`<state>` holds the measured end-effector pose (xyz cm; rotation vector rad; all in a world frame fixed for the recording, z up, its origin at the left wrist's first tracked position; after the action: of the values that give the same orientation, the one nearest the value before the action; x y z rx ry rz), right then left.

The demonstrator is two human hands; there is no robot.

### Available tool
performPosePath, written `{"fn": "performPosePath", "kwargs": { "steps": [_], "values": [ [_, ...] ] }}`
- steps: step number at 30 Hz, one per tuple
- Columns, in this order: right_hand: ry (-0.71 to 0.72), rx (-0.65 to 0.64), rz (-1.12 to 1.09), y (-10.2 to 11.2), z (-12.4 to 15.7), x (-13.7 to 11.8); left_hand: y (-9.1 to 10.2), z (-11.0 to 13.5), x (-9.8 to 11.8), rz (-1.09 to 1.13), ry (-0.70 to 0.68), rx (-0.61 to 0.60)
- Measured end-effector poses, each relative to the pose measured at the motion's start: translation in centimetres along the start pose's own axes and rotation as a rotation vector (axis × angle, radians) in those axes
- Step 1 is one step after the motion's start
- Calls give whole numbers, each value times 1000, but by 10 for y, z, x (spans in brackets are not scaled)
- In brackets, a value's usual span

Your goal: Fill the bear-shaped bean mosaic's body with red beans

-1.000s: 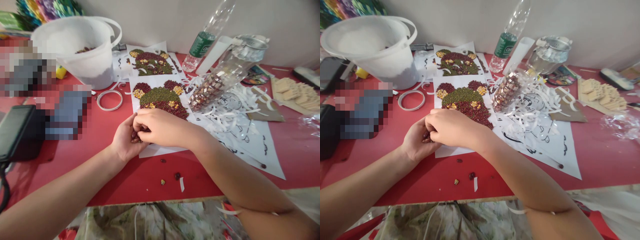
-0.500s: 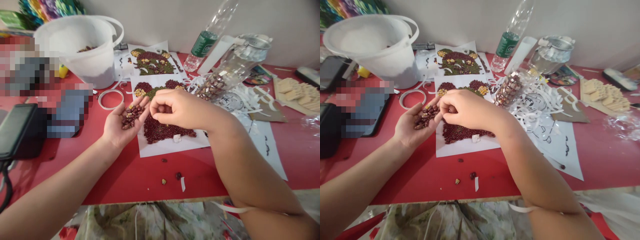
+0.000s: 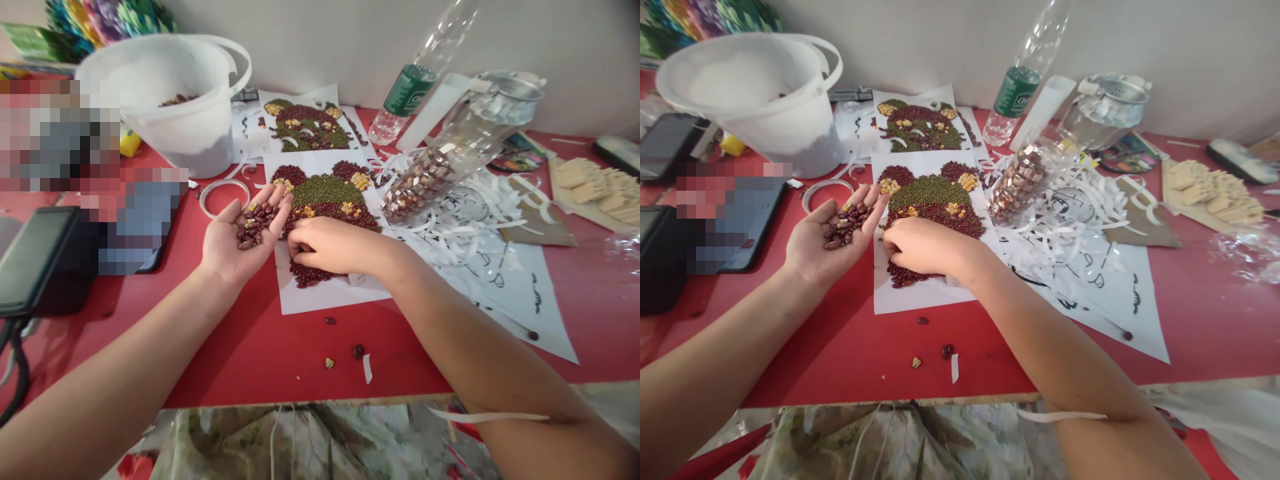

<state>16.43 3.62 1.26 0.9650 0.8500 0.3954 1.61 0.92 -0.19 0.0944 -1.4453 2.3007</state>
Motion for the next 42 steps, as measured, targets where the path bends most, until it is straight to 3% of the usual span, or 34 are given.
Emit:
{"fn": "performPosePath", "kwargs": {
  "steps": [10, 27, 42],
  "values": [
    [26, 122, -33, -8, -4, 7, 2, -3, -1, 27, -3, 4],
    [-54, 149, -175, -10, -7, 9, 5, -6, -3, -39, -37, 53],
    [-123, 171, -138, -11, -8, 6, 4, -4, -3, -42, -35, 44]
  ]
}}
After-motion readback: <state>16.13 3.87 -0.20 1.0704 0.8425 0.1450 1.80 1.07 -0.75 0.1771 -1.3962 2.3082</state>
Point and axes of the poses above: each hand's wrist, its own z-axis away from the middle knuckle, its own y-axis out of the back of the hand, x = y × z, the point moved 1 cm from there along -z, towards the middle knuckle, and after that the axes turned 3 degrees about y, right-handed, at the moved point
